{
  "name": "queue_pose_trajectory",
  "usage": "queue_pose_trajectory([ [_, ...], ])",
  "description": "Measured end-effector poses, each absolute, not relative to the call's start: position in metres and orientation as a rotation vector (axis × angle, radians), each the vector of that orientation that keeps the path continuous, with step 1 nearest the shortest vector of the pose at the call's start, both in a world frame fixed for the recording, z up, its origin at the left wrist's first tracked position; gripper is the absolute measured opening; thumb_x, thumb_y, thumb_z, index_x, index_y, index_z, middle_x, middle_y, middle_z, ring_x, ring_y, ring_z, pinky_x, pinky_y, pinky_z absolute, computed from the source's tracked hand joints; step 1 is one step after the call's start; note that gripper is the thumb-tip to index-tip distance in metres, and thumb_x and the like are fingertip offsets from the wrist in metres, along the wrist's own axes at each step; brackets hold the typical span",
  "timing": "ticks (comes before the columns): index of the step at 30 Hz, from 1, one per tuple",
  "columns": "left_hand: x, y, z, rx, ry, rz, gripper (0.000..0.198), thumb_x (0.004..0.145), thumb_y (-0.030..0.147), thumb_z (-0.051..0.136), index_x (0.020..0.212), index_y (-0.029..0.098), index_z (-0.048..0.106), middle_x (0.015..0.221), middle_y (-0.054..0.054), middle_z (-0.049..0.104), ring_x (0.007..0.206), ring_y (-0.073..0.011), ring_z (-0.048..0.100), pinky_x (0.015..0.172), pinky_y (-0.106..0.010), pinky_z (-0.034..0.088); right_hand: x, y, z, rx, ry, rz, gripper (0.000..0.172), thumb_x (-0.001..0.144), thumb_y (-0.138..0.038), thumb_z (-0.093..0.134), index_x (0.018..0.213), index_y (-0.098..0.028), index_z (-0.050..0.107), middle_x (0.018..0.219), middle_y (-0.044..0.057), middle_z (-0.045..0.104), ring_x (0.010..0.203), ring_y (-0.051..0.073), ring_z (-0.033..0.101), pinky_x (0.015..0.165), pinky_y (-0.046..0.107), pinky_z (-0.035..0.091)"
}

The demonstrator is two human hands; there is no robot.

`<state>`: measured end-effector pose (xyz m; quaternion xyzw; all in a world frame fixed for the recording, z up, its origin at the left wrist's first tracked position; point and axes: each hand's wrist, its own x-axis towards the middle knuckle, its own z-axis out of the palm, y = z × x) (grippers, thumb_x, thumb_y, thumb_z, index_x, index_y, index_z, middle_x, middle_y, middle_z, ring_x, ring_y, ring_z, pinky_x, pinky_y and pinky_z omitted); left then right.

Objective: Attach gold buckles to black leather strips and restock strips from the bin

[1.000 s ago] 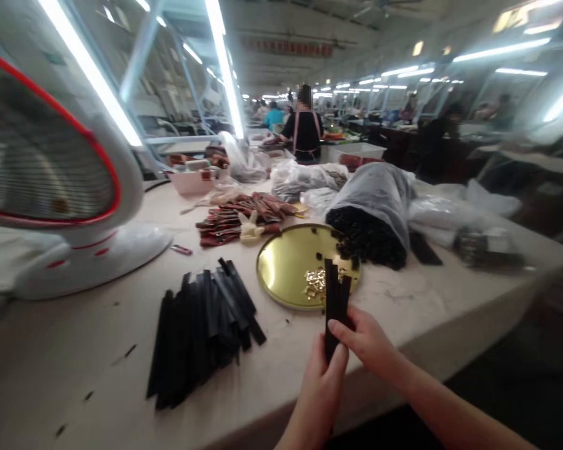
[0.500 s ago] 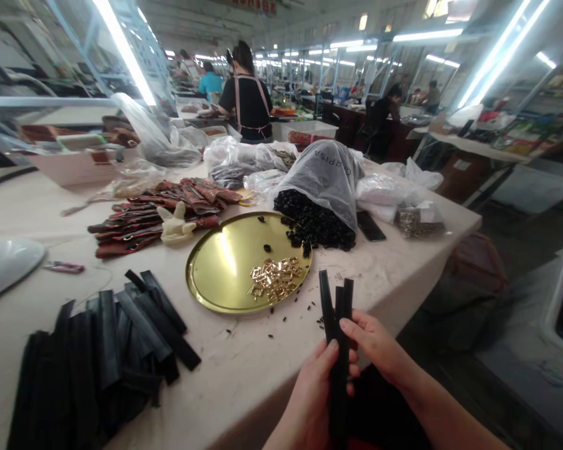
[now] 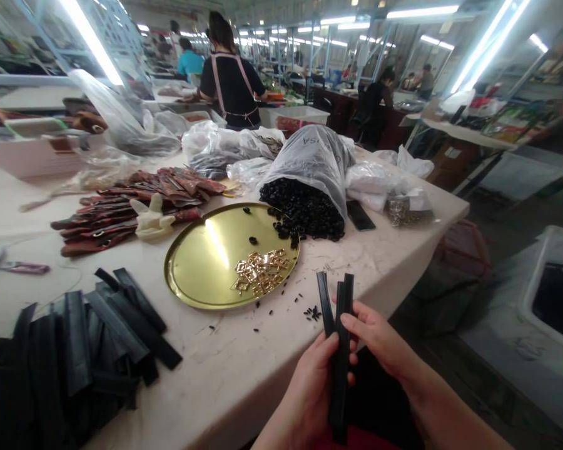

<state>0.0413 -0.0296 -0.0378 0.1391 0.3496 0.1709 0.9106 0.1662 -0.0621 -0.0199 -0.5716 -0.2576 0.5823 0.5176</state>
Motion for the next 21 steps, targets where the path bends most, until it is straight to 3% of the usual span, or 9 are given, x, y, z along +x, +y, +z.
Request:
queue_pose_trajectory([
  [13,0.0471,-0.0329,-0.0436,0.255,0.734,0.356,0.025,0.077,0.032,0.059,0.097,0.016,0.058,0.070,-0.002,0.060,0.052,-0.0089,0.051,0.046,-0.019,0.041,0.1724,-0.0666,-0.0272,-1.421,-0.682,1.391,0.028,0.078,-0.032,0.054,0.101,-0.016,0.053,0.066,-0.003,0.054,0.046,0.004,0.045,0.043,0.016,0.037],
  [21,0.0460,-0.0326,-0.0409,0.208,0.717,0.329,0.023,0.077,0.028,0.060,0.096,0.016,0.059,0.068,-0.002,0.058,0.052,-0.0085,0.051,0.047,-0.019,0.039,0.1734,-0.0691,-0.0282,-1.341,-0.597,1.466,0.040,0.076,-0.032,0.057,0.112,-0.017,0.048,0.072,-0.002,0.056,0.045,0.005,0.047,0.042,0.017,0.040],
])
